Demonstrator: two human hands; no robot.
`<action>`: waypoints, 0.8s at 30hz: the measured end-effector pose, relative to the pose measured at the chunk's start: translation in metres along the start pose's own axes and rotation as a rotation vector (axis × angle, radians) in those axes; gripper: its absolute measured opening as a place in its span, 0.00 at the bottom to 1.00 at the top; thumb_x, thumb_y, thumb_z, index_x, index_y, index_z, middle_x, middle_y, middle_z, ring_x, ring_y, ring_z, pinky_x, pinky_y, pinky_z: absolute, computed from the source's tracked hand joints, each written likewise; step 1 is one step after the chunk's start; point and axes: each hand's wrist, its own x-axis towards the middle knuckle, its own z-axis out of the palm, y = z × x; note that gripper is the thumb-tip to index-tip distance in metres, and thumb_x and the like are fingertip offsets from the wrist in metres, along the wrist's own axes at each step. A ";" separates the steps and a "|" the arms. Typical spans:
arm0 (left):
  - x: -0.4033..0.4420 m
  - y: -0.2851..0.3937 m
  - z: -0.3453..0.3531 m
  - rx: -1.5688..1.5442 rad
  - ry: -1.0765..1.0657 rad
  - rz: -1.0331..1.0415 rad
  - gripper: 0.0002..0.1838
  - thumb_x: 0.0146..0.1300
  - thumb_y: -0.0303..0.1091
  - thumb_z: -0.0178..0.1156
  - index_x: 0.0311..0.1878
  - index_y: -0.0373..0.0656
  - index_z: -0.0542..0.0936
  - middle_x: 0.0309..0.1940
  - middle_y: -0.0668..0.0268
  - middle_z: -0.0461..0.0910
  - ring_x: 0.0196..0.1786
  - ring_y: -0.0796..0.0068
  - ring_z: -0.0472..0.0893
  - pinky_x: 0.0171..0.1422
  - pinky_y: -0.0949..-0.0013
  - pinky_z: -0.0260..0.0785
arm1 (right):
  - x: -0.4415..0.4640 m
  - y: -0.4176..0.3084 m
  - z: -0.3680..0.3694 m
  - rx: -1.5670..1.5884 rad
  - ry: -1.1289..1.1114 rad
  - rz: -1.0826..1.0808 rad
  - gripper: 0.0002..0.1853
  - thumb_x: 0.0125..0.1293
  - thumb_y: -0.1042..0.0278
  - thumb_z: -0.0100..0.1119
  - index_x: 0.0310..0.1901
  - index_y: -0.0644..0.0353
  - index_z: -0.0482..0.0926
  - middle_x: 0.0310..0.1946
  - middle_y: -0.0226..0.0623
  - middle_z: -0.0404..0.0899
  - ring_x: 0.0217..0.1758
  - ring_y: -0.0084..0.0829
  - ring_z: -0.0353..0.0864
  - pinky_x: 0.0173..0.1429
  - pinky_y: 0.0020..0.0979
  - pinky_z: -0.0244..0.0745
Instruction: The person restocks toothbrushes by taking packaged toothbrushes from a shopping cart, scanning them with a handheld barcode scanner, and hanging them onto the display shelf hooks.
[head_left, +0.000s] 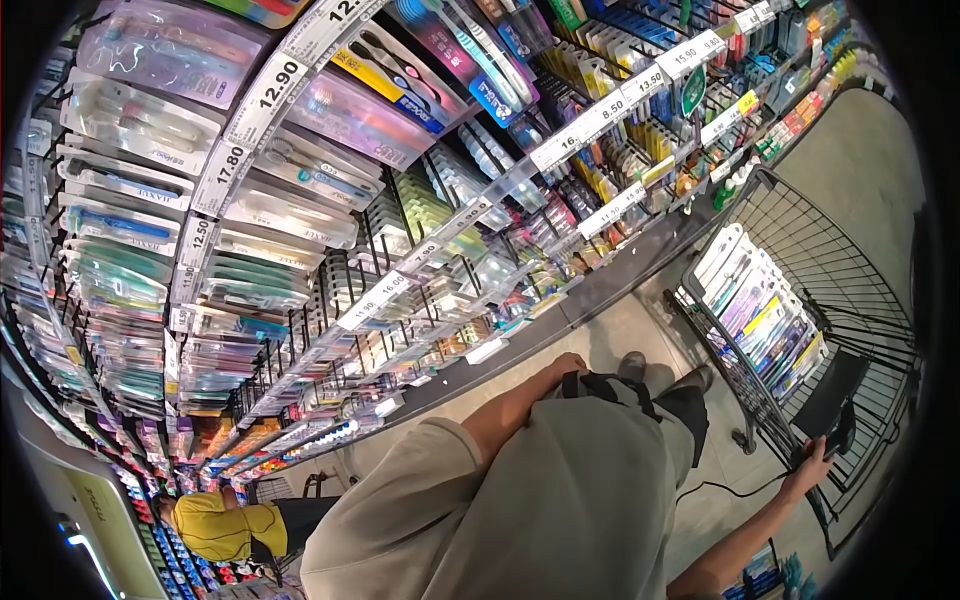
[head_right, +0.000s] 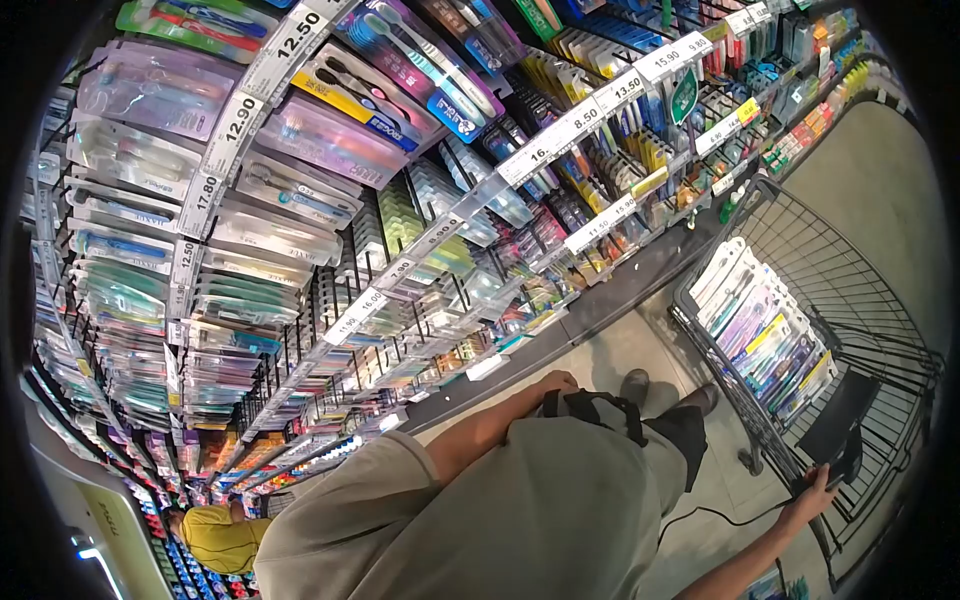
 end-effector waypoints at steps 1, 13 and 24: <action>0.001 0.000 0.001 0.000 -0.001 0.002 0.22 0.50 0.49 0.71 0.38 0.40 0.87 0.38 0.57 0.87 0.44 0.63 0.85 0.51 0.63 0.76 | 0.000 -0.001 0.000 0.001 0.002 -0.002 0.16 0.69 0.61 0.66 0.47 0.64 0.74 0.36 0.32 0.78 0.36 0.22 0.78 0.43 0.26 0.75; 0.006 -0.019 -0.018 -0.013 -0.215 0.119 0.19 0.66 0.48 0.64 0.38 0.37 0.87 0.33 0.70 0.85 0.38 0.78 0.81 0.44 0.70 0.73 | -0.034 -0.041 0.037 0.019 0.034 -0.031 0.18 0.62 0.70 0.65 0.49 0.69 0.71 0.34 0.39 0.79 0.26 0.26 0.79 0.30 0.29 0.75; -0.006 -0.005 -0.009 -0.172 -0.124 -0.112 0.12 0.66 0.34 0.66 0.45 0.34 0.85 0.35 0.71 0.83 0.36 0.80 0.80 0.43 0.75 0.73 | -0.044 -0.051 0.041 -0.076 -0.003 0.019 0.16 0.63 0.71 0.62 0.47 0.70 0.69 0.34 0.38 0.78 0.29 0.26 0.81 0.34 0.27 0.76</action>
